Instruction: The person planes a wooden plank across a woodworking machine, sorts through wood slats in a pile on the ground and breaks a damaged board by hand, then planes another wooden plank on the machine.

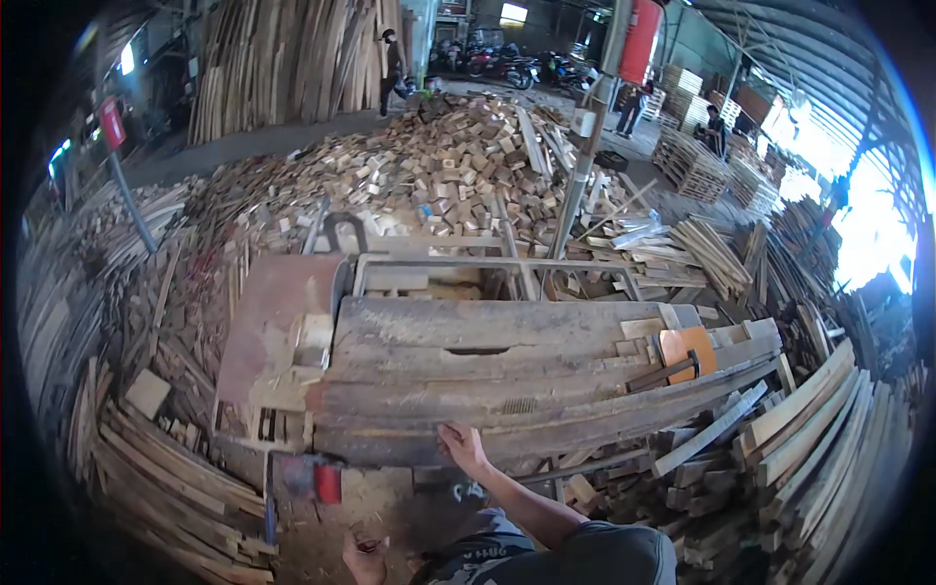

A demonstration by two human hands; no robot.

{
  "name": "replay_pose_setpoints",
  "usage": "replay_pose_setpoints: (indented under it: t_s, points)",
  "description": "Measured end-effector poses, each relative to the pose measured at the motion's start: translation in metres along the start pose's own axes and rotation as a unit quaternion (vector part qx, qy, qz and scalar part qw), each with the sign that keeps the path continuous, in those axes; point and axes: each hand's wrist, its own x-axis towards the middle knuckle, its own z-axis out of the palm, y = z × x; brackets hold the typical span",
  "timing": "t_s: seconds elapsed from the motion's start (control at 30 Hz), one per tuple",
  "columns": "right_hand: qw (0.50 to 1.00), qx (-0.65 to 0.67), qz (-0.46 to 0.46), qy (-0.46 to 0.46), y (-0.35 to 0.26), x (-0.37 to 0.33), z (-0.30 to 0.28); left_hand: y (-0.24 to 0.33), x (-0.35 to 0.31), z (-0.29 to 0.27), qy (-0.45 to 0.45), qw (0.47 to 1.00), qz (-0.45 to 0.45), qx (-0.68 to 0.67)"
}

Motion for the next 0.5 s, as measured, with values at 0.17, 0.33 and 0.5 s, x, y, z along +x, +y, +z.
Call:
replay_pose_setpoints:
  t_s: [0.17,0.33,0.5]
  points:
    - [0.998,-0.035,0.045,-0.029,0.011,-0.062,0.055,-0.044,-0.054,-0.049,0.040,0.961,-0.145,-0.233]
    - [0.977,-0.179,-0.085,-0.073,-0.019,-0.085,0.090,-0.054,-0.060,-0.074,0.089,0.990,-0.026,-0.108]
    - [0.950,-0.267,-0.126,-0.101,-0.009,-0.074,0.127,-0.068,-0.004,-0.114,0.083,0.996,-0.042,0.014]
